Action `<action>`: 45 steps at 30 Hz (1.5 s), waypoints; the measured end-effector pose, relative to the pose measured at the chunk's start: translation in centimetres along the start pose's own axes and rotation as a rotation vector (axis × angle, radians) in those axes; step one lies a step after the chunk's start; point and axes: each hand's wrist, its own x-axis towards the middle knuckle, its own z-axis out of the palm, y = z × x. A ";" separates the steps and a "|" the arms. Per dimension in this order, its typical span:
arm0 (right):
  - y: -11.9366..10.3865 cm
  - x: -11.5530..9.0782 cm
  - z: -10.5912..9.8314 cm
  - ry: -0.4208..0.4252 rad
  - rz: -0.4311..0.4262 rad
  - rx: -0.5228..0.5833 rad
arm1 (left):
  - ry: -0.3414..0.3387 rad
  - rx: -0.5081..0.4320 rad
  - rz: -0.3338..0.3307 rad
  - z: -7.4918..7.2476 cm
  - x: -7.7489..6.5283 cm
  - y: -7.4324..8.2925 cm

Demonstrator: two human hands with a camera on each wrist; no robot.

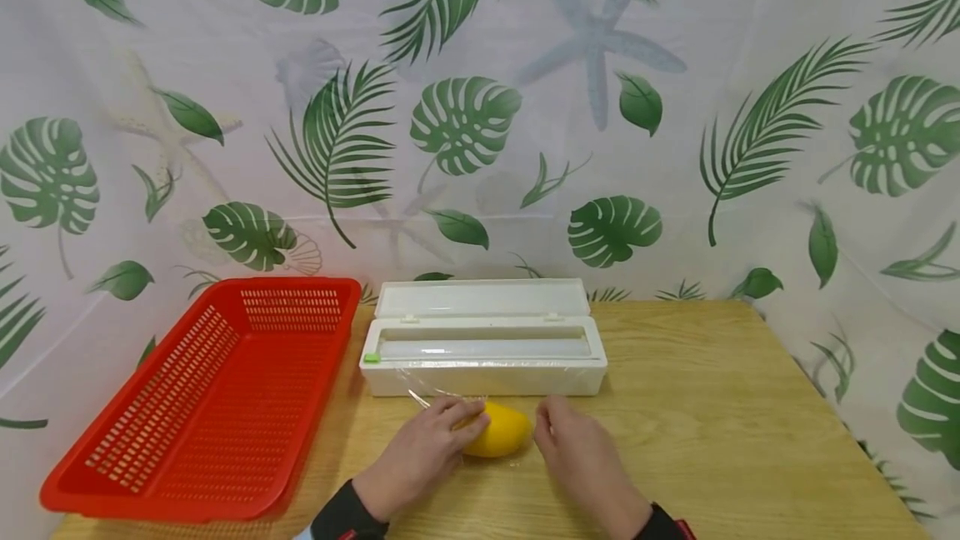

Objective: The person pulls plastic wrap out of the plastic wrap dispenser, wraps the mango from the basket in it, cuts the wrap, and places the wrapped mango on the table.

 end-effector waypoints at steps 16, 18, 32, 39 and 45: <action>-1.7 1.6 2.7 0.020 -0.195 -0.141 | 0.003 -0.007 0.012 -0.1 0.0 -0.1; -1.8 1.7 2.9 0.027 -0.193 -0.136 | 0.003 -0.008 0.014 0.0 0.1 -0.1; -1.5 2.6 3.6 -0.003 -0.133 -0.056 | 0.007 -0.023 0.012 -0.1 0.0 -0.2; -1.0 2.6 3.8 -0.009 -0.167 0.005 | 0.002 -0.026 0.007 -0.1 -0.1 -0.3; -0.1 2.4 3.1 -0.122 -0.158 0.139 | -0.006 -0.054 -0.002 -0.1 -0.1 -0.2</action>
